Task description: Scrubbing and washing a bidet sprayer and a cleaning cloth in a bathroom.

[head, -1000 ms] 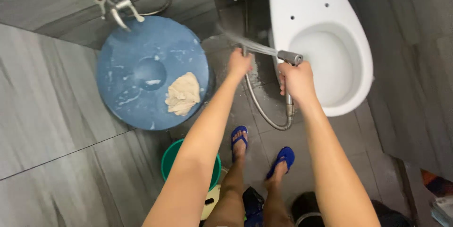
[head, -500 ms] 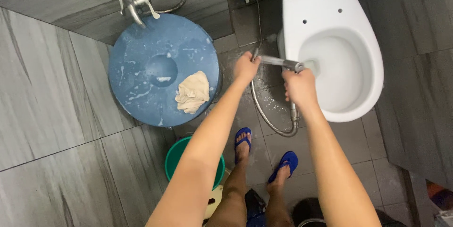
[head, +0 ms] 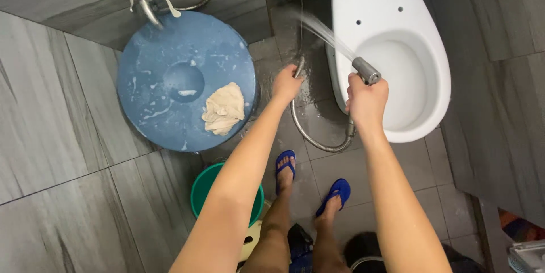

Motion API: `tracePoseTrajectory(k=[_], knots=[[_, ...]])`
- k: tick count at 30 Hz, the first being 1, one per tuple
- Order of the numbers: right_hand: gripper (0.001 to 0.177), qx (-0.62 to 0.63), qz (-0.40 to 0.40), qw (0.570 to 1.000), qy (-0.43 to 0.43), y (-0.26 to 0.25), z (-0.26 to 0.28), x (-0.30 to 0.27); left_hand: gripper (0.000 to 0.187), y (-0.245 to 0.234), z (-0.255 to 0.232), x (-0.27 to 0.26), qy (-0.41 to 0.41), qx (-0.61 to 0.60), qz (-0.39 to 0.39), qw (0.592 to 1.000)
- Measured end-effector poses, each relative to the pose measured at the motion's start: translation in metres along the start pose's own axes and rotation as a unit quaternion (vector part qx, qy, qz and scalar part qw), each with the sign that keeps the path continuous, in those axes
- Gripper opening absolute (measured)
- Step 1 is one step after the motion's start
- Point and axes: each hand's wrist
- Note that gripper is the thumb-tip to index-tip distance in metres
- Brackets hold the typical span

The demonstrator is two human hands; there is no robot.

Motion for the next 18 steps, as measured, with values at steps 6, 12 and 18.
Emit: tracePoseTrajectory(k=[6, 12, 18], knots=[[0.016, 0.045, -0.041, 0.998, -0.01, 0.001, -0.012, 0.004, 0.029, 0.011, 0.016, -0.013, -0.006, -0.005, 0.004, 1.0], [0.006, 0.059, -0.032, 0.998, -0.017, 0.006, -0.007, 0.002, 0.032, 0.026, 0.024, -0.007, -0.022, -0.036, 0.002, 0.999], [0.015, 0.015, -0.006, 1.0, -0.008, 0.007, 0.007, 0.006, 0.033, -0.003, -0.03, -0.004, -0.125, -0.17, 0.049, 0.976]])
Point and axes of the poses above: each hand's wrist, its own x-axis towards the middle knuckle, its own y-axis out of the palm, z = x × y, and after that the axes turned 15 degrees about -z, right-handed
